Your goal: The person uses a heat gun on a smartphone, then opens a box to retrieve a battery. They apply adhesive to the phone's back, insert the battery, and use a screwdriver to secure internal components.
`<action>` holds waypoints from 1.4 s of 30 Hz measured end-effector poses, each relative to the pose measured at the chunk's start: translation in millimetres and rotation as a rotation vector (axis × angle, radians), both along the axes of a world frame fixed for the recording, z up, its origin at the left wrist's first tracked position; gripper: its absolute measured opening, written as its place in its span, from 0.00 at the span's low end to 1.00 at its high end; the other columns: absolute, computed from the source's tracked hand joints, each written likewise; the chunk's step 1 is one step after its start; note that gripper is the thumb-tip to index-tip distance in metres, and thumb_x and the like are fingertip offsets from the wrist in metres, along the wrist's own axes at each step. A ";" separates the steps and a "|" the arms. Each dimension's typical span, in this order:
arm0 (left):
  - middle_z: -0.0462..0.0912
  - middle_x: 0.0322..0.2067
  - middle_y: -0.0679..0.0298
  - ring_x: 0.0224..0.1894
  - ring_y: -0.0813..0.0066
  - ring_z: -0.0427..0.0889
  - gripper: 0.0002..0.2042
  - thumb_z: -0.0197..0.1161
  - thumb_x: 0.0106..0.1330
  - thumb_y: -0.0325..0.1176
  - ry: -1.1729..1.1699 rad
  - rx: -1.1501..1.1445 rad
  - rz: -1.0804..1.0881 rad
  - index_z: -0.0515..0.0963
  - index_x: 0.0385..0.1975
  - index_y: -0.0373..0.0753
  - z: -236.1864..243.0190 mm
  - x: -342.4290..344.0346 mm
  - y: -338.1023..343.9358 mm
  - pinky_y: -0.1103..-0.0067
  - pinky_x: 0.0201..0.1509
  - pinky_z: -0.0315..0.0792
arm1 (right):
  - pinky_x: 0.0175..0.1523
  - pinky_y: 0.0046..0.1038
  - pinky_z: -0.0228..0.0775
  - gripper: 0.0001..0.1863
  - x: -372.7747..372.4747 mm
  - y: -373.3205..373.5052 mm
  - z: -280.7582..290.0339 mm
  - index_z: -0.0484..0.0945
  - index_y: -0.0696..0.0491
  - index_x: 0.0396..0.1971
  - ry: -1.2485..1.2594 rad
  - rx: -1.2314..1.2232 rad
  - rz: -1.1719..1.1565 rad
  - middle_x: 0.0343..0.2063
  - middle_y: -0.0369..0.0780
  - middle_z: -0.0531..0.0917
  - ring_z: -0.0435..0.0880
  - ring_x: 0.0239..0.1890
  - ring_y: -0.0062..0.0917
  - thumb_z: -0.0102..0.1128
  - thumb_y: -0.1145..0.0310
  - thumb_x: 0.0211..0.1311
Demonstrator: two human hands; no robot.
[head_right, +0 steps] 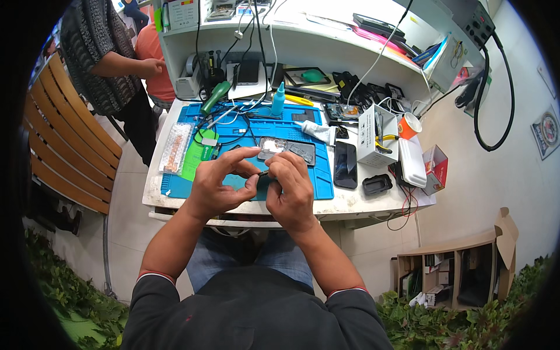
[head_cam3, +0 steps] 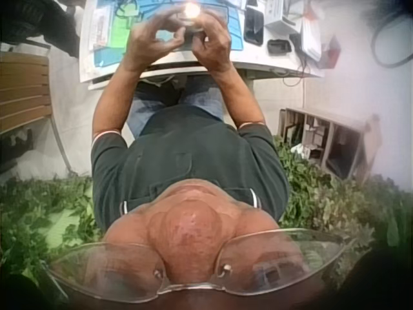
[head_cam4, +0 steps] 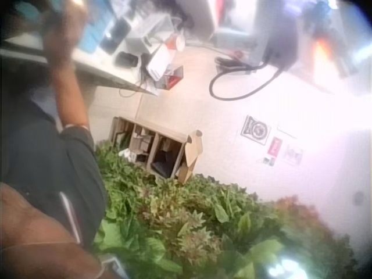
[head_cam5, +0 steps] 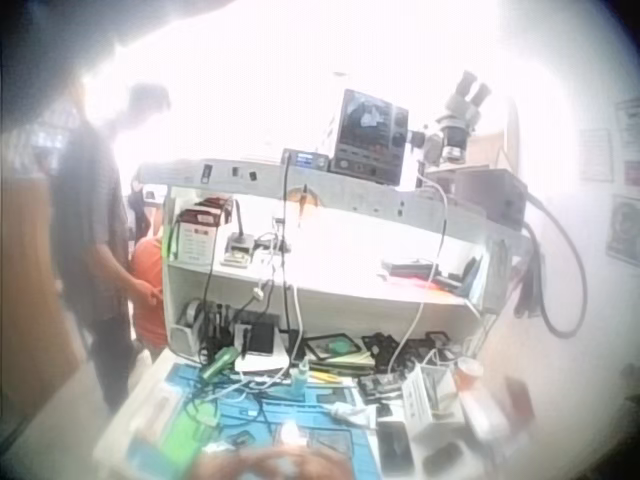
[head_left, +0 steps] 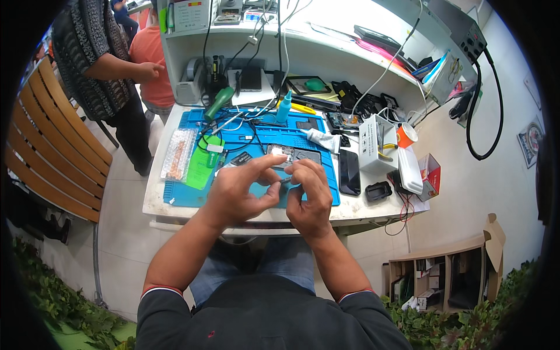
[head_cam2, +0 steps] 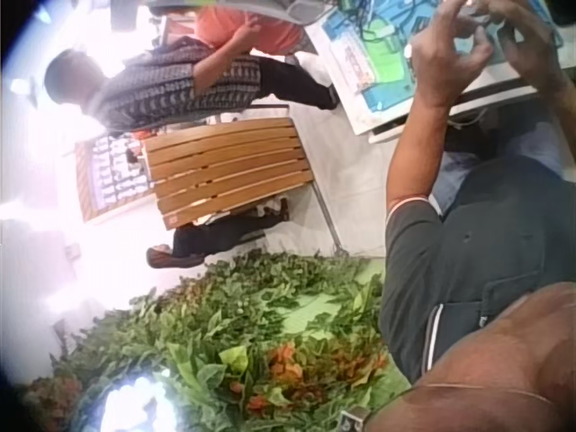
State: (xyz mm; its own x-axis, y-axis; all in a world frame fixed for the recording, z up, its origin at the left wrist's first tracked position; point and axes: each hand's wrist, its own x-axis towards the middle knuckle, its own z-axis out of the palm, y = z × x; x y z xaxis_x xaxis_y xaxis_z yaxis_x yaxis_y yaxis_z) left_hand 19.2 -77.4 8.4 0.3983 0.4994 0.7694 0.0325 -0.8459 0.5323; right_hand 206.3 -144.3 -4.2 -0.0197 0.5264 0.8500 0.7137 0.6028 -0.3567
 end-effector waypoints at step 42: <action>0.93 0.45 0.54 0.50 0.52 0.92 0.24 0.82 0.63 0.52 0.858 -0.387 0.772 0.93 0.49 0.40 -33.7 -92.1 80.4 0.61 0.59 0.83 | 0.55 0.43 0.80 0.21 -8.7 4.0 -0.1 0.81 0.56 0.44 0.025 0.041 -0.044 0.37 0.41 0.83 0.86 0.51 0.44 0.83 0.78 0.51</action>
State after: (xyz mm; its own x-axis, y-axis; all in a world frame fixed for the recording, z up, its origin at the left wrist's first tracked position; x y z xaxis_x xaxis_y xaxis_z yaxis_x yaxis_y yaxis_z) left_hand -73.0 3.0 -25.4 0.2013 0.9679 0.1502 0.9223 -0.2390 0.3038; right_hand 197.6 -140.4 -4.2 0.0240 0.4913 0.8707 0.7315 0.5850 -0.3503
